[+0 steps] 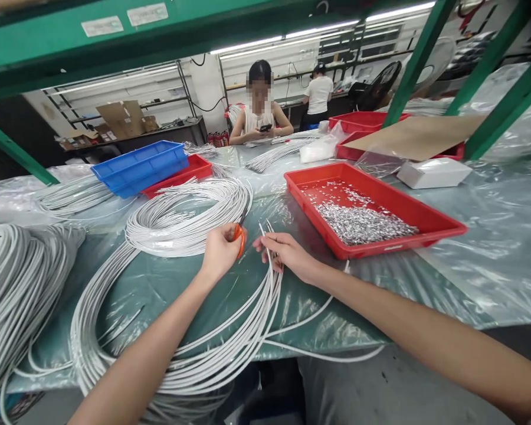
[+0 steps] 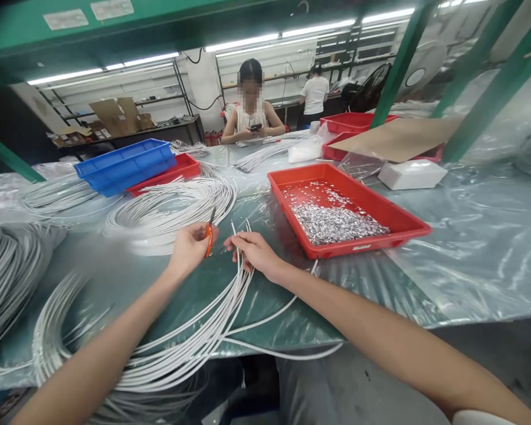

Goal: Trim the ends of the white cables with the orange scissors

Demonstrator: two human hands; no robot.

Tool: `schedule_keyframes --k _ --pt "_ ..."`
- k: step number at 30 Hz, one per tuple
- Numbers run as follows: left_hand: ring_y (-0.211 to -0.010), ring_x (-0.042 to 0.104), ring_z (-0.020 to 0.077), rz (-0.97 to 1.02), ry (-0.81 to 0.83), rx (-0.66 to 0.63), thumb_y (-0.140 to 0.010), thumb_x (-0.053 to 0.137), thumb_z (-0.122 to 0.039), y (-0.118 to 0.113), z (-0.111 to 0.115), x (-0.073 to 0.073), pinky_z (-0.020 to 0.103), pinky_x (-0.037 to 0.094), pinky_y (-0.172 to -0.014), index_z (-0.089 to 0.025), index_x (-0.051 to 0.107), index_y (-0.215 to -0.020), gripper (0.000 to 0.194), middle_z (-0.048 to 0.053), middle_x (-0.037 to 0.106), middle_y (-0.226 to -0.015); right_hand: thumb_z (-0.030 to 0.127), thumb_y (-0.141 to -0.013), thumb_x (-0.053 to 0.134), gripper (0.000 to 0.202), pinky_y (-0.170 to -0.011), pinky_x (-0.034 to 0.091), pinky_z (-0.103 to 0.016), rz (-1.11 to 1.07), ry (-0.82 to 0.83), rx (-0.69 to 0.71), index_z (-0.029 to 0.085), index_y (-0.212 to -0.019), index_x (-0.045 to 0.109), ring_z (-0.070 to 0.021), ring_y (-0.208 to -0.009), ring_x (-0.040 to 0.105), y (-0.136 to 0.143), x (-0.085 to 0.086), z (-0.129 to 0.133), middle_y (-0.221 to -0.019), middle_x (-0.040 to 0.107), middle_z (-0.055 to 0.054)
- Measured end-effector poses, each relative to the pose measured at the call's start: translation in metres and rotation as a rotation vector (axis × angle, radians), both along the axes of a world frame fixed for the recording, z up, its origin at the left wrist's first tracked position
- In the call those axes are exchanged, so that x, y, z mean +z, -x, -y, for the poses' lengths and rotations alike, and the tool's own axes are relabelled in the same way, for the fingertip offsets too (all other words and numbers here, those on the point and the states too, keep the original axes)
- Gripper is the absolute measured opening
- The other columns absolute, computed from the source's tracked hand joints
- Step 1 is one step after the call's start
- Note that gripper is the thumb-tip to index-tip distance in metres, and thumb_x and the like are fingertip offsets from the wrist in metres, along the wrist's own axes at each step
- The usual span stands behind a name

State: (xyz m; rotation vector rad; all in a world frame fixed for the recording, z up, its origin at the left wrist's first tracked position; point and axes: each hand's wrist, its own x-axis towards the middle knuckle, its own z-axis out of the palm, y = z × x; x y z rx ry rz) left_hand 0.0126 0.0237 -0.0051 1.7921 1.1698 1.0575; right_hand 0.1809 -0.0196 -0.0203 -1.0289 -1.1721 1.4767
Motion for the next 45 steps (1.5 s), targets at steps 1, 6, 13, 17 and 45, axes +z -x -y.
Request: schedule_keyframes --k 1,6,13,17,45 --pt "-0.058 0.046 0.0088 -0.043 -0.025 -0.002 -0.074 0.056 -0.028 0.002 0.002 -0.001 0.021 0.037 -0.057 -0.015 0.060 -0.073 0.014 -0.002 0.055 -0.064 0.032 -0.087 0.058 0.015 -0.034 0.032 -0.016 -0.004 0.007 0.001 0.018 -0.087 0.063 -0.0097 -0.056 0.054 -0.001 0.001 0.001 -0.076 0.059 -0.002" --pt "-0.059 0.036 0.0092 -0.309 -0.229 0.078 -0.073 0.055 -0.021 0.014 0.018 0.004 0.023 0.033 -0.060 -0.018 0.052 -0.065 0.008 -0.003 0.044 -0.060 0.040 -0.091 0.055 0.025 -0.037 0.030 -0.018 -0.047 0.019 0.036 0.021 -0.106 0.059 -0.0100 -0.047 0.047 -0.002 0.003 0.005 -0.057 0.045 0.006" --pt "-0.058 0.033 0.0097 -0.350 -0.068 -0.053 -0.073 0.052 -0.023 0.010 0.028 0.006 0.024 0.025 -0.054 -0.018 0.051 -0.066 0.009 -0.003 0.041 -0.058 0.053 -0.091 0.055 0.034 -0.040 0.028 -0.023 -0.044 -0.072 -0.002 0.019 -0.091 0.061 -0.0088 -0.037 0.041 -0.003 0.002 0.006 -0.049 0.039 0.008" --pt "-0.057 0.029 0.0094 -0.385 -0.038 -0.071 -0.070 0.051 -0.020 0.011 0.026 0.004 0.024 0.021 -0.051 -0.019 0.042 -0.060 0.014 -0.003 0.036 -0.057 0.049 -0.087 0.062 0.032 -0.041 0.028 -0.025 -0.020 -0.112 0.011 0.017 -0.083 0.064 -0.0088 -0.041 0.045 -0.006 0.003 0.006 -0.057 0.044 0.005" --pt "-0.056 0.030 0.0074 -0.357 0.027 -0.273 -0.073 0.052 -0.021 0.027 0.027 0.016 0.022 0.021 -0.051 -0.014 0.059 -0.066 0.012 -0.003 0.040 -0.059 0.034 -0.088 0.061 0.026 -0.053 0.031 -0.027 0.477 -0.506 -0.077 0.015 -0.070 0.065 -0.0117 -0.058 0.039 -0.014 0.010 0.007 -0.060 0.046 0.001"
